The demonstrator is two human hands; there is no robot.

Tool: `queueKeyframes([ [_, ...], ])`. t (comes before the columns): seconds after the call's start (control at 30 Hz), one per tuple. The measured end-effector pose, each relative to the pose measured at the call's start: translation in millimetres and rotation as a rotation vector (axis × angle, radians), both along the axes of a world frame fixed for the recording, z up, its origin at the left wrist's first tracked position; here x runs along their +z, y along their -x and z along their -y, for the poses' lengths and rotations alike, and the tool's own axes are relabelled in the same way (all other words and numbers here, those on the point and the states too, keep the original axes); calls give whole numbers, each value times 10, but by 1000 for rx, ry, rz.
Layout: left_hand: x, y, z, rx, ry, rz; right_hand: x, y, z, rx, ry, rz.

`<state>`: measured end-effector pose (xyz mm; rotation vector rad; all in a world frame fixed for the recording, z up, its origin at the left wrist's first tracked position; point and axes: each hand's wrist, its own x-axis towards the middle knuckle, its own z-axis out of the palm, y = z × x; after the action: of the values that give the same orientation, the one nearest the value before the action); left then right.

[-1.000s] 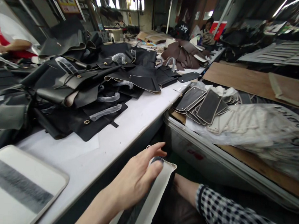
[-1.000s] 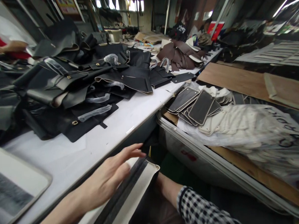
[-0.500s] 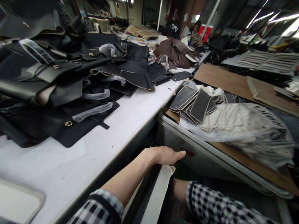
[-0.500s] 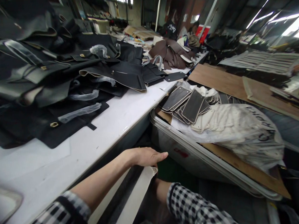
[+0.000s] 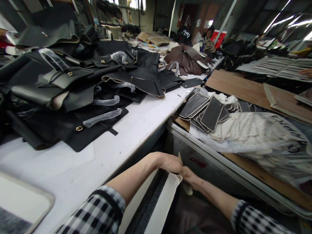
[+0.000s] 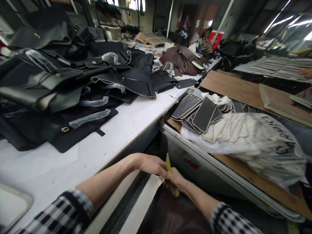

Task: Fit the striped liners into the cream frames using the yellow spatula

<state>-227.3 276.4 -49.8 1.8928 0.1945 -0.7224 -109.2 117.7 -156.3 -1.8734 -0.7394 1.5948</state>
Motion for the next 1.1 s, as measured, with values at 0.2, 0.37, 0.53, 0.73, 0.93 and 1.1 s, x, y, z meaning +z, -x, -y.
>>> queueKeyframes([
  [0.2,-118,-82,-89,-91,121,-77,568,-1059,283,164,145,-68],
  [0.37,-200,-127,-127,-136,207,-140,920,-1012,194,653,232,-160],
  [0.53,-257,-133,-127,-97,205,-137,906,-654,-191,877,105,33],
  [0.73,-250,-129,-144,-91,134,-73,970,-547,-391,999,-87,173],
  [0.93,-182,-117,-152,-141,102,-35,969,-499,-408,1024,-68,130],
  [1.1,-175,-100,-156,-168,96,-15,978,-436,-365,962,-2,102],
])
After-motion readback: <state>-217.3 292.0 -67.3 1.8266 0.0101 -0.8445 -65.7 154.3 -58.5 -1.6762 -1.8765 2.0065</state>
